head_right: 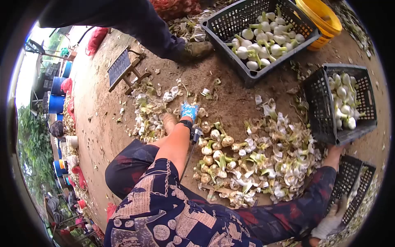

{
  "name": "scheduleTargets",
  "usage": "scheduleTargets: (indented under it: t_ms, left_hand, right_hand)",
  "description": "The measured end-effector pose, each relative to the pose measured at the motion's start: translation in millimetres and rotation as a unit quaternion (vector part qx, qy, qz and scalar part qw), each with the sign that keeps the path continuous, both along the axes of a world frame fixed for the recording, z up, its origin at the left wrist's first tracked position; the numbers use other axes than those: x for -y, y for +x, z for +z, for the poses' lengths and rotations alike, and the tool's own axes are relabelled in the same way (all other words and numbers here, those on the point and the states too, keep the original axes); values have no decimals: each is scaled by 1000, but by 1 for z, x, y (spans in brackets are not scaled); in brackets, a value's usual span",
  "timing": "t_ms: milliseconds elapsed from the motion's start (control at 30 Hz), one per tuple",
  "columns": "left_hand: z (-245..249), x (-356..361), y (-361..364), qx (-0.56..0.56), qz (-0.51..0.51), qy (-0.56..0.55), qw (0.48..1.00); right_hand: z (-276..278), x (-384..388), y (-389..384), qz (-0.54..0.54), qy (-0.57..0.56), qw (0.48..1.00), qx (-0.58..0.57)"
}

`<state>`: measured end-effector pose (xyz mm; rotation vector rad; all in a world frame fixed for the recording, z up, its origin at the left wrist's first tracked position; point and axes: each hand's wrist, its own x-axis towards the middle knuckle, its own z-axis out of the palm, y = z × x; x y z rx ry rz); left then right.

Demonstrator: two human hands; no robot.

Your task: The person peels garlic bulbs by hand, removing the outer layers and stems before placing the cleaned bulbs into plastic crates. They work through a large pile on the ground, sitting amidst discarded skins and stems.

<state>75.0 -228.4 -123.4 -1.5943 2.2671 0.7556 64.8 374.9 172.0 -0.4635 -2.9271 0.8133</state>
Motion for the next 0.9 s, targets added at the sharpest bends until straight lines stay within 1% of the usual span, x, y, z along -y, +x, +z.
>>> scheduleTargets:
  t_ms: [33,100,167,233,267,300,367,433,467,500,533,567,633,667,700,767,800,833,900]
  left_hand:
    - [-9,-2,0,-31,-10,36,999]
    - [-16,-29,-2,12,-104,-47,993]
    - [-5,-62,-1,19,-102,-27,994]
    - [-1,-100,7,-3,-141,-31,990]
    - [14,-113,9,-3,-193,-15,981]
    - [23,-128,11,-9,-228,33,973]
    - [32,-162,15,-38,-297,60,952]
    - [33,-193,20,-137,-310,101,935]
    - [18,-212,27,-240,-274,115,924]
    - [39,-225,28,-306,-256,198,895]
    - [54,-240,29,-345,-279,251,860]
    - [70,-252,30,-379,-299,300,823]
    - [141,-272,41,-390,-357,350,773]
    - [180,-276,52,-364,-394,383,752]
    - [193,-281,63,-414,-454,339,712]
    - [242,-288,81,-390,-501,286,717]
    - [249,-287,89,-381,-495,267,734]
    - [251,-285,94,-417,-510,242,712]
    - [266,-284,102,-431,-542,170,701]
  right_hand:
    - [-18,35,6,26,-65,997,19]
    - [-37,97,10,98,-67,991,59]
    - [-65,119,12,194,-105,972,85]
    - [-88,144,21,245,-106,963,25]
    - [-82,160,21,306,-67,950,9]
    - [-74,174,21,360,-23,933,-4]
    - [-65,182,33,339,-70,938,13]
    - [-74,167,41,324,-78,941,-49]
    - [-76,161,45,263,-97,959,-40]
    - [-74,157,48,201,-119,972,-36]
    - [-67,157,50,115,-257,960,13]
    - [-62,157,51,30,-395,917,52]
    - [-78,143,57,62,-451,886,87]
    - [-66,144,56,98,-420,892,134]
    - [-53,147,58,138,-389,892,184]
    - [-42,152,78,187,-398,893,97]
    - [-42,151,85,257,-323,911,-8]
    - [-63,153,90,257,-343,899,-93]
    - [-46,151,102,195,-371,908,10]
